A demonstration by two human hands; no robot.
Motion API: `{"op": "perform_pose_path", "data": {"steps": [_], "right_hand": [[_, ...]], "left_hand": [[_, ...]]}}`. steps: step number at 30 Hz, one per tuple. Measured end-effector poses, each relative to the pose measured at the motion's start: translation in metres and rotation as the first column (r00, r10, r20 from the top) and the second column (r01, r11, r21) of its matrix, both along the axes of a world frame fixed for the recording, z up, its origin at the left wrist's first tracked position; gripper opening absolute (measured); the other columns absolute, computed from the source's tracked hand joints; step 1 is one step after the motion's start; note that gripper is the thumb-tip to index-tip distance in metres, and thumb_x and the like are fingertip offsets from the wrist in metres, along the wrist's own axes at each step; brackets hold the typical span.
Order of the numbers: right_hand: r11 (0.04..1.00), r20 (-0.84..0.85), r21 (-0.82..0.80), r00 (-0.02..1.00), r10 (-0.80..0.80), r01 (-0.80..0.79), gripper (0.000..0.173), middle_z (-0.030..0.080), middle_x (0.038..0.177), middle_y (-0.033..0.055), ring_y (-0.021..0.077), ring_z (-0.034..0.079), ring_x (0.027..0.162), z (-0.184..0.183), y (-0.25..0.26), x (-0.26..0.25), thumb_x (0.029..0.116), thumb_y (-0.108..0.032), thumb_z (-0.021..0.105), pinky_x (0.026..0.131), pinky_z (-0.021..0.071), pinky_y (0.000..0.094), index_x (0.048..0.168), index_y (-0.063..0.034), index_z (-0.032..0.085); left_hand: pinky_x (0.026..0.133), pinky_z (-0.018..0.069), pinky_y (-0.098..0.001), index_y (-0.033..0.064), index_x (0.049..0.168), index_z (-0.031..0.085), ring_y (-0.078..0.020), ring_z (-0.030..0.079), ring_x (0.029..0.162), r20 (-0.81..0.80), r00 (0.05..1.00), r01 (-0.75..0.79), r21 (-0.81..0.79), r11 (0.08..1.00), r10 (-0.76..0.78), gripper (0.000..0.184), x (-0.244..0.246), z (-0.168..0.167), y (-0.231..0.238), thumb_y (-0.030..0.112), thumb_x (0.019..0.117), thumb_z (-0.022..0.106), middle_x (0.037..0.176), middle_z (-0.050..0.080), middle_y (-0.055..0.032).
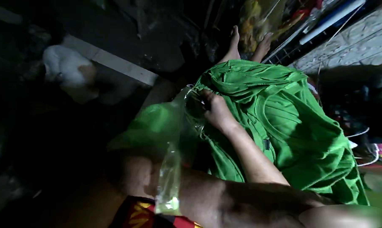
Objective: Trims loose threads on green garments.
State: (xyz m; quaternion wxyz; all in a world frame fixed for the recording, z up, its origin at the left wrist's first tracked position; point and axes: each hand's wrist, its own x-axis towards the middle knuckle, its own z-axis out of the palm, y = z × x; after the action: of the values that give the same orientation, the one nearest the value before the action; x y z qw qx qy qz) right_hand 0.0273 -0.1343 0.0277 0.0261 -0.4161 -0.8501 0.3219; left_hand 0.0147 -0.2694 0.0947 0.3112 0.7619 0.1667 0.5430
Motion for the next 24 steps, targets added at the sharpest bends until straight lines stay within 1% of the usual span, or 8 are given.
{"op": "perform_pose_path", "data": {"steps": [4, 6, 8, 11, 13, 16, 20, 24], "right_hand": [[0.997, -0.268, -0.011, 0.960, -0.082, 0.082, 0.021, 0.065, 0.097, 0.0111, 0.0114, 0.060, 0.081, 0.018, 0.006, 0.030, 0.0983, 0.003, 0.053, 0.076, 0.0520, 0.0291, 0.117, 0.0047, 0.062], [0.993, -0.348, 0.026, 0.933, -0.096, 0.112, 0.018, 0.065, 0.095, 0.0088, 0.0064, 0.060, 0.078, 0.024, 0.005, 0.040, 0.0968, 0.003, 0.054, 0.074, 0.0519, 0.0243, 0.113, 0.0043, 0.063], [0.995, -0.405, 0.049, 0.912, -0.059, 0.086, 0.016, 0.064, 0.091, 0.0061, 0.0028, 0.059, 0.075, 0.028, 0.003, 0.045, 0.0957, 0.002, 0.056, 0.071, 0.0508, 0.0203, 0.110, 0.0035, 0.064], [0.999, -0.484, 0.017, 0.874, 0.048, -0.045, 0.028, 0.068, 0.104, 0.0042, 0.0007, 0.064, 0.090, 0.040, 0.012, 0.062, 0.0935, -0.005, 0.068, 0.080, 0.0540, 0.0179, 0.119, 0.0035, 0.063], [0.999, -0.482, 0.030, 0.876, 0.028, -0.016, 0.040, 0.068, 0.116, 0.0077, 0.0072, 0.065, 0.105, 0.053, 0.023, 0.088, 0.0940, -0.009, 0.068, 0.090, 0.0554, 0.0249, 0.130, 0.0042, 0.058], [0.976, -0.456, 0.134, 0.885, -0.096, 0.175, 0.015, 0.068, 0.103, -0.0026, -0.0010, 0.065, 0.094, 0.060, 0.026, 0.132, 0.0988, -0.006, 0.059, 0.085, 0.0555, 0.0199, 0.112, -0.0007, 0.061], [0.969, -0.227, 0.130, 0.958, -0.177, 0.210, 0.016, 0.068, 0.094, 0.0057, 0.0055, 0.062, 0.076, 0.050, -0.010, 0.159, 0.0970, -0.010, 0.067, 0.070, 0.0532, 0.0235, 0.110, 0.0008, 0.065], [0.971, -0.017, 0.186, 0.989, -0.147, 0.148, 0.031, 0.067, 0.103, 0.0163, 0.0265, 0.066, 0.085, 0.025, -0.031, 0.156, 0.0887, -0.018, 0.078, 0.075, 0.0562, 0.0478, 0.113, 0.0009, 0.070]], "left_hand": [[0.078, 0.0562, -0.0250, 0.0007, 0.094, 0.072, -0.0145, 0.068, 0.085, -0.339, 0.894, -0.342, -0.093, 0.935, 0.293, 0.016, -0.070, -0.031, 0.016, 0.007, 0.0992, 0.059, 0.093, 0.070, -0.0102], [0.083, 0.0587, -0.0417, -0.0043, 0.097, 0.071, -0.0300, 0.071, 0.091, -0.583, 0.715, -0.554, -0.138, 0.821, 0.385, 0.014, -0.107, -0.058, 0.030, 0.001, 0.0981, 0.059, 0.099, 0.070, -0.0197], [0.099, 0.0484, -0.0606, -0.0134, 0.116, 0.064, -0.0494, 0.062, 0.114, -0.799, 0.542, -0.718, -0.282, 0.636, 0.259, 0.021, -0.141, -0.083, 0.041, -0.003, 0.1020, 0.053, 0.121, 0.062, -0.0335], [0.107, 0.0347, -0.0720, -0.0070, 0.149, 0.043, -0.0566, 0.047, 0.132, -0.889, 0.451, -0.814, -0.370, 0.447, 0.086, 0.046, -0.178, -0.101, 0.042, 0.008, 0.1066, 0.051, 0.143, 0.048, -0.0372], [0.091, 0.0455, -0.0723, -0.0052, 0.136, 0.056, -0.0535, 0.062, 0.109, -0.894, 0.418, -0.809, -0.286, 0.513, 0.161, 0.034, -0.186, -0.081, 0.034, 0.012, 0.1061, 0.054, 0.119, 0.063, -0.0343], [0.081, 0.0482, -0.0672, -0.0047, 0.095, 0.068, -0.0436, 0.065, 0.096, -0.751, 0.572, -0.663, -0.187, 0.725, 0.330, 0.021, -0.195, -0.069, 0.025, 0.014, 0.0990, 0.060, 0.101, 0.067, -0.0237], [0.086, 0.0571, -0.0197, 0.0269, 0.114, 0.071, 0.0036, 0.066, 0.099, -0.573, 0.804, -0.382, -0.294, 0.876, 0.158, 0.026, -0.187, -0.077, 0.042, 0.043, 0.1026, 0.053, 0.114, 0.071, 0.0135], [0.084, 0.0574, -0.0422, 0.0091, 0.102, 0.073, -0.0198, 0.068, 0.096, -0.519, 0.824, -0.414, -0.282, 0.865, 0.226, 0.026, -0.118, -0.092, 0.065, 0.031, 0.0884, 0.074, 0.106, 0.070, -0.0077]]}}
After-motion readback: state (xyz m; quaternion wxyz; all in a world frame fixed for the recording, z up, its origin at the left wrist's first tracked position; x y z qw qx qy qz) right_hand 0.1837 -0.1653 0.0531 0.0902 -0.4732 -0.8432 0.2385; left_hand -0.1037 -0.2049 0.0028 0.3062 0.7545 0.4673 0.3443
